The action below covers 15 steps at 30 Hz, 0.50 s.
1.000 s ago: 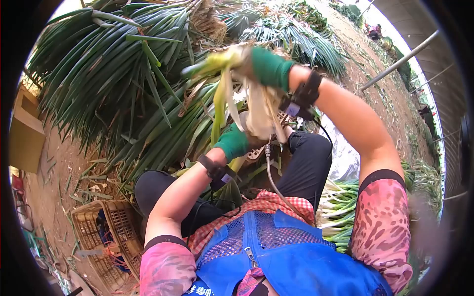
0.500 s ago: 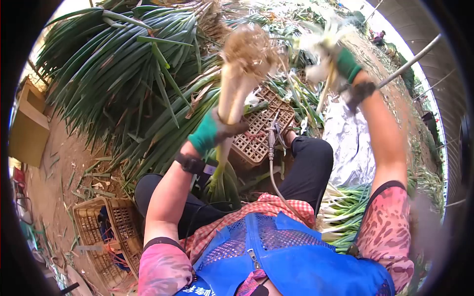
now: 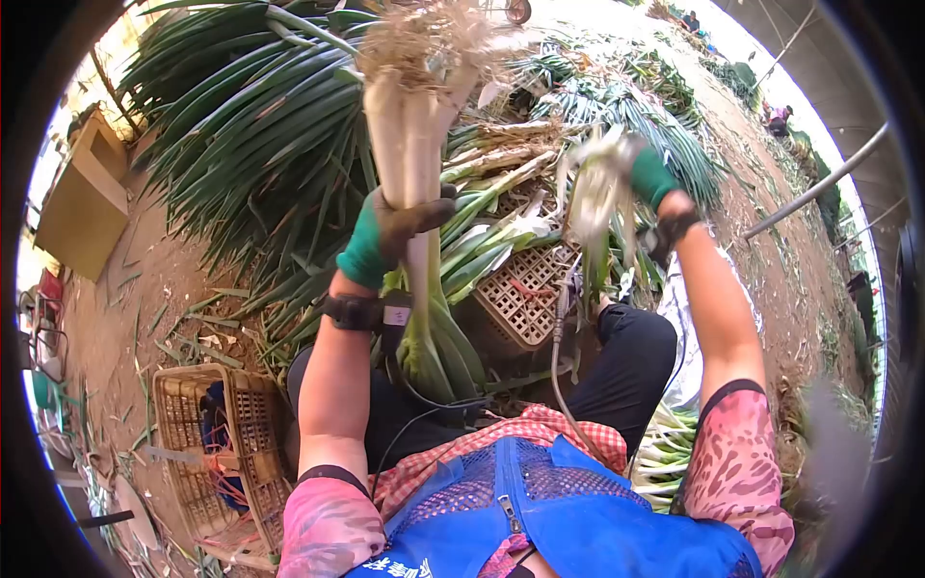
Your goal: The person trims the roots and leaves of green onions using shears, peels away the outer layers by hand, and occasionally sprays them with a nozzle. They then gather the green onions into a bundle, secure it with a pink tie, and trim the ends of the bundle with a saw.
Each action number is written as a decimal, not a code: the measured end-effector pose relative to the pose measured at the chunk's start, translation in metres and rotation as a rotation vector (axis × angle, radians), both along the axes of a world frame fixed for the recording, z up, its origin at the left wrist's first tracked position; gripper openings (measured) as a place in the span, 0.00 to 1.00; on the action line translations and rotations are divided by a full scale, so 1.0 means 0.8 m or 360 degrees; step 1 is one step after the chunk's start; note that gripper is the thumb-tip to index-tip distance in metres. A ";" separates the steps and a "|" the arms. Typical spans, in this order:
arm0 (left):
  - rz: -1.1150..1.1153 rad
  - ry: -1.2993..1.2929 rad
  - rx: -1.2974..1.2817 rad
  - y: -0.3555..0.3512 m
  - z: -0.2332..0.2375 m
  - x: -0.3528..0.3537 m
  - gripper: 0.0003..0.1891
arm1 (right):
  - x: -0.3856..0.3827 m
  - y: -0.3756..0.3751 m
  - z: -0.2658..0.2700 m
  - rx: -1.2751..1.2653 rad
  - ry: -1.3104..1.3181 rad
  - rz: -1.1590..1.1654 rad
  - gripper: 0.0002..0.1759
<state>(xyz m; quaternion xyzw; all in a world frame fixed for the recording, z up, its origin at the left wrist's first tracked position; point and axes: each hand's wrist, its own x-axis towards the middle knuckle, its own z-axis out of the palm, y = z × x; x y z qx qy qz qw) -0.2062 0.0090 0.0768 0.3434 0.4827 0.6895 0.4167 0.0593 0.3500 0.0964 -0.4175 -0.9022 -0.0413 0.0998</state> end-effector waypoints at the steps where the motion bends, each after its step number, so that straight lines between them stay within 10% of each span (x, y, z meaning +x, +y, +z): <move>1: 0.0051 0.0090 -0.0009 0.007 -0.011 0.002 0.18 | -0.010 0.007 0.055 0.0257 0.0432 -0.0300 0.36; 3: 0.0100 0.0154 -0.0016 0.014 -0.010 0.016 0.18 | -0.043 -0.028 0.123 0.1016 0.0725 0.0174 0.29; 5: 0.0118 0.0211 -0.0016 0.027 -0.018 0.025 0.21 | -0.084 -0.119 0.165 -0.0223 0.1018 0.0660 0.18; 8: 0.0183 0.0312 0.0051 0.047 -0.031 0.038 0.25 | -0.119 -0.247 0.141 -0.0463 0.0784 0.1114 0.16; 15: 0.0126 0.0389 0.0054 0.066 -0.059 0.057 0.36 | -0.154 -0.235 0.082 -0.0519 0.0701 0.0718 0.18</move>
